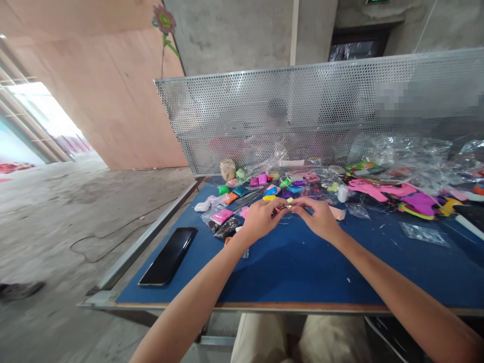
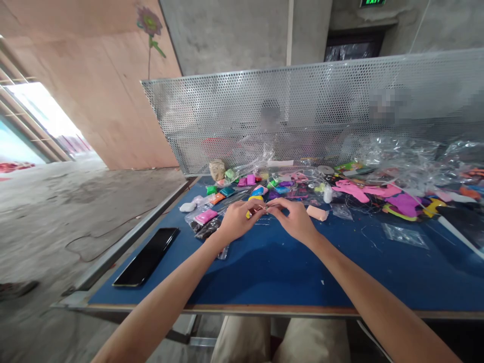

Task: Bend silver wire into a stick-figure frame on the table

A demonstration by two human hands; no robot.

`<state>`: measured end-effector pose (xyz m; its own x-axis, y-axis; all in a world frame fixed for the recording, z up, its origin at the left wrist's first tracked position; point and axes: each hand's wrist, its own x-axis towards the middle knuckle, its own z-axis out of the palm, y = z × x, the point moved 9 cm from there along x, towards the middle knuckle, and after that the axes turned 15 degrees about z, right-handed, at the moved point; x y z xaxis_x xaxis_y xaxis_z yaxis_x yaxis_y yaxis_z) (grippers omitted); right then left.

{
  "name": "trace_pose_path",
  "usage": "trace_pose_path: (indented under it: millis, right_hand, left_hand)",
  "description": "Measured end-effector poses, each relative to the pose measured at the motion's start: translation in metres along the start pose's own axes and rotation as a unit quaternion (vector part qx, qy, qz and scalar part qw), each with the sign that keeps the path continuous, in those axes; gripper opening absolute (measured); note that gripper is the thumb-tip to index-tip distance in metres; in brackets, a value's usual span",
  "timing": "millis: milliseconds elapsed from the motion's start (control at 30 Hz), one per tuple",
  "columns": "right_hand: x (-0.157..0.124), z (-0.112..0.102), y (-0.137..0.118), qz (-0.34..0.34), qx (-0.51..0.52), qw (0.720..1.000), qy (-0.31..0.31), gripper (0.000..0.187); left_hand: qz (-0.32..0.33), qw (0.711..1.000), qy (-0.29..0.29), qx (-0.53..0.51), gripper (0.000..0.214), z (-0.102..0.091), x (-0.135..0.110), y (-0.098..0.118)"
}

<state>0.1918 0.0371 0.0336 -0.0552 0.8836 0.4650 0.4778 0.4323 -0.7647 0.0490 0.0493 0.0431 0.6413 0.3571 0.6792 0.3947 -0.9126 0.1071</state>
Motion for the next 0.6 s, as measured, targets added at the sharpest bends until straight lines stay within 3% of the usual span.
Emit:
trace_pose_path:
  millis: [233,367,600]
  right_hand:
    - [-0.002,-0.002,-0.006,-0.005,-0.017,1.000,-0.008,0.019]
    - [-0.003,-0.003,-0.009,-0.009,-0.033,0.999,-0.013,0.023]
    - [-0.003,-0.010,-0.018,-0.038,-0.106,0.994,-0.009,0.032]
  left_hand:
    - [-0.052,0.982,0.061,-0.173,0.024,-0.004,0.000,-0.005]
    - [-0.063,0.973,0.040,-0.220,0.026,0.004,-0.001,-0.005]
    - [-0.002,0.993,0.031,-0.114,0.022,-0.009,0.005,0.007]
